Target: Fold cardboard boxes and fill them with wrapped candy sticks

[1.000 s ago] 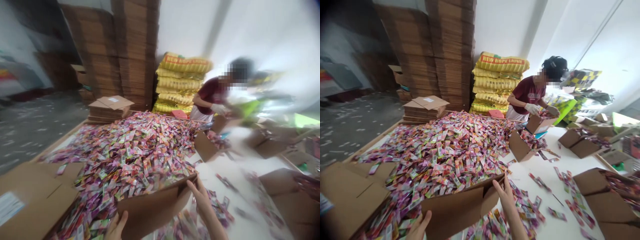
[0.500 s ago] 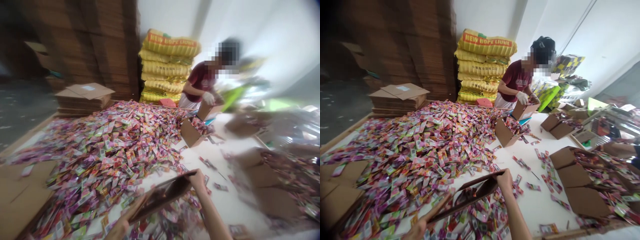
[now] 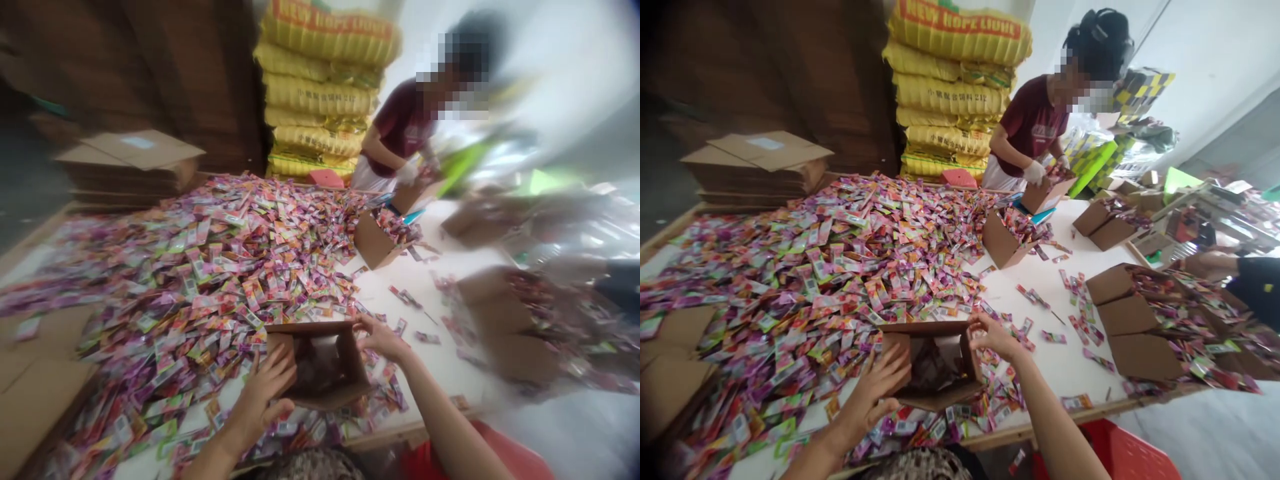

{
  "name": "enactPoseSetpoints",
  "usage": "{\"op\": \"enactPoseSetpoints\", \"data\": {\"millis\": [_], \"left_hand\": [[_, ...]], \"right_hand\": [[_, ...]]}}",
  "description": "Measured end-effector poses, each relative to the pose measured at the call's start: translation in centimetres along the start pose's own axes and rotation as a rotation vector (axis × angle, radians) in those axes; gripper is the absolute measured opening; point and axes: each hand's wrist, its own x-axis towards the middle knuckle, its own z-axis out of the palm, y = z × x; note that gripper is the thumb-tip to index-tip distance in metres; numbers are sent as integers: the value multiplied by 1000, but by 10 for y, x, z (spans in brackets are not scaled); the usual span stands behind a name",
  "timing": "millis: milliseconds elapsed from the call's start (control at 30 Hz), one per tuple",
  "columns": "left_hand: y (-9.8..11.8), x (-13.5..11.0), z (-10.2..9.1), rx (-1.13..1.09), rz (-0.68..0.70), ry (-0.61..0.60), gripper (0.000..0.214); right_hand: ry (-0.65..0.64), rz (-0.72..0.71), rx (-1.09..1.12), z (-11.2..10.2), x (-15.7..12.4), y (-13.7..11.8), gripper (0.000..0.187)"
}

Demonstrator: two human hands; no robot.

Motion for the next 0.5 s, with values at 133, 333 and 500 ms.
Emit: {"op": "enactPoseSetpoints", "data": {"millis": [133, 333, 500], "left_hand": [[2, -10, 9, -120, -26, 39, 60], [15, 3, 43, -275, -326, 485, 24], [22, 2, 52, -59, -413, 854, 33]], "right_hand": [[325, -62, -366, 30, 21, 34, 36], [15, -227, -610, 22, 27, -37, 59], [89, -509, -1005, 66, -16, -47, 64]]}}
